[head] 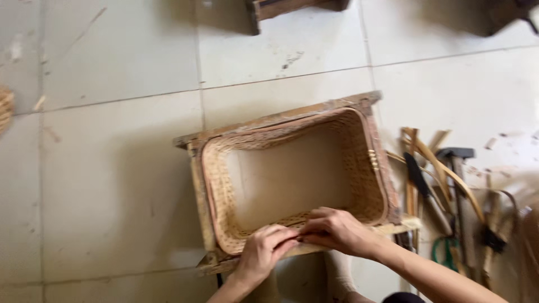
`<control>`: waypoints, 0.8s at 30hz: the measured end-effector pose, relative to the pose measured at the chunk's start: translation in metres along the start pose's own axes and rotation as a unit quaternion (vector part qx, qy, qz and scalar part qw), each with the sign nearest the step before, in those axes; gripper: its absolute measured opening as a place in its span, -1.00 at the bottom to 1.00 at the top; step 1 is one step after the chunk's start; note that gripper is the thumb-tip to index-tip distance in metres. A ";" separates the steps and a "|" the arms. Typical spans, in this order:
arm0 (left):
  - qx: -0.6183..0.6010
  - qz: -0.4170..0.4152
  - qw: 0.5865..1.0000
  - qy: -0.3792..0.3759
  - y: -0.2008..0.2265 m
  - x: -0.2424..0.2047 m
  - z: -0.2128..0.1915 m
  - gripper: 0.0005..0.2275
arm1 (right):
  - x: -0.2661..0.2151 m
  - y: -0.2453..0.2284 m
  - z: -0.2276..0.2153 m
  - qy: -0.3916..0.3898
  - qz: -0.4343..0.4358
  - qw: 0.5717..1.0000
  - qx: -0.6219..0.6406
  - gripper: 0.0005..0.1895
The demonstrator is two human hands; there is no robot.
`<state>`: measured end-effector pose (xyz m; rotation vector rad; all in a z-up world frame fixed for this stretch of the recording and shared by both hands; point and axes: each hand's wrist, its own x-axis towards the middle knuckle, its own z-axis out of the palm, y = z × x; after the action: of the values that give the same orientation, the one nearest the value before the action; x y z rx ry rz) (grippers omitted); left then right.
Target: The person assembles a rectangular woven basket by placing a wooden frame on the floor, inserting a woven base, and securing it with a hammer. They then add curved wooden ribs to form the basket's sides.
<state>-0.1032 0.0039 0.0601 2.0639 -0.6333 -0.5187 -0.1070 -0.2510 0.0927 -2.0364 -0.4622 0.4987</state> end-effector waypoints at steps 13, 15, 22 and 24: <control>0.134 0.003 0.991 -0.026 -0.021 0.004 0.020 -0.80 | -0.140 0.172 -0.078 0.462 0.291 0.837 -0.048 -0.77; 0.128 0.059 0.990 -0.004 -0.010 0.016 0.019 -0.79 | -0.149 0.205 -0.064 0.414 0.317 0.829 -0.201 -0.66; 0.063 0.010 0.997 -0.039 0.031 0.034 0.034 -0.82 | -0.153 0.253 -0.045 0.375 0.333 0.795 -0.342 -0.68; 0.049 -0.013 0.998 -0.035 0.036 0.036 0.033 -0.84 | -0.153 0.253 -0.048 0.358 0.333 0.802 -0.345 -0.69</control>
<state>-0.1031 -0.0559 0.0689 2.1562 -0.6872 -0.5875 -0.1809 -0.4836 -0.0814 -2.8730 0.6692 -0.1218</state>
